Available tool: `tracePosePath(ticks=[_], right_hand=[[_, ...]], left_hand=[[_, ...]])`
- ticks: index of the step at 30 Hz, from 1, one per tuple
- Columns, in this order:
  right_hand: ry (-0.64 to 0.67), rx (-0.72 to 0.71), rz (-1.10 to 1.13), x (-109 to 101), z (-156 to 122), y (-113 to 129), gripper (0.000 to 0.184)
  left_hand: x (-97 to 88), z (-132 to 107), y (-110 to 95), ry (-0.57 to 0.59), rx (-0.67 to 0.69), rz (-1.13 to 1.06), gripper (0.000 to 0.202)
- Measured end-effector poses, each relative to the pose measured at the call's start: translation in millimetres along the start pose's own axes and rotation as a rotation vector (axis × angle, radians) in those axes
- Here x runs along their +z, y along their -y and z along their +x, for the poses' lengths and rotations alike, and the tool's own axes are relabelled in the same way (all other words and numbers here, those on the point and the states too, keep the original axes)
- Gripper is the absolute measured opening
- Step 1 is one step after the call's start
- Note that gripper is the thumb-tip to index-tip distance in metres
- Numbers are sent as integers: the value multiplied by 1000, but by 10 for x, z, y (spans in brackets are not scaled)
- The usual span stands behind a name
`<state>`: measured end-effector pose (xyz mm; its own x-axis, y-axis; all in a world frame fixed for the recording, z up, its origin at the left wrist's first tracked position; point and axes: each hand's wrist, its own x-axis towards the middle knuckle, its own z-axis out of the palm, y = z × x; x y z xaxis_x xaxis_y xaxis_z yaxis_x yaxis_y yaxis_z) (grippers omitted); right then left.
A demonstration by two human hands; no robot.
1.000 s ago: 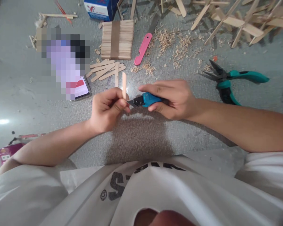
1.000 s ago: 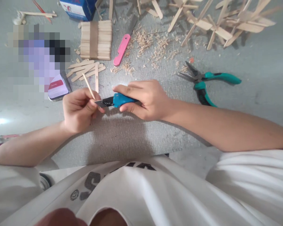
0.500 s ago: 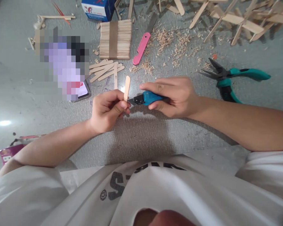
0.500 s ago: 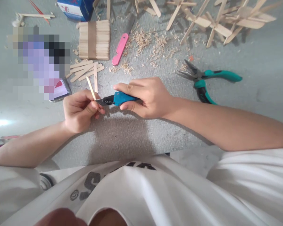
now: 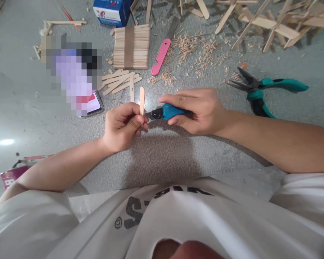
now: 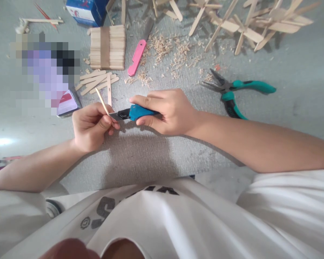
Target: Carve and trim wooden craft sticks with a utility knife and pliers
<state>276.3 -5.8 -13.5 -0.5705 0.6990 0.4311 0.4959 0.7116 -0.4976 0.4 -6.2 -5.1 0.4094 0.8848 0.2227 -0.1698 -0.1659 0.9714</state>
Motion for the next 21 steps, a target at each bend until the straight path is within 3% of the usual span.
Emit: tracePosePath(ticks=[7,12,21], right_hand=[[32,-39,46,-23,-2,-20,56],[34,13,78,9,-32,43,58],[23,49,62,53,-75,132,56]], left_hand=[[-62,-9,-18,57,-2,103,39],[-92,8,-93,148,129,254,42],[-65,-15,-142,133,252,447,44]])
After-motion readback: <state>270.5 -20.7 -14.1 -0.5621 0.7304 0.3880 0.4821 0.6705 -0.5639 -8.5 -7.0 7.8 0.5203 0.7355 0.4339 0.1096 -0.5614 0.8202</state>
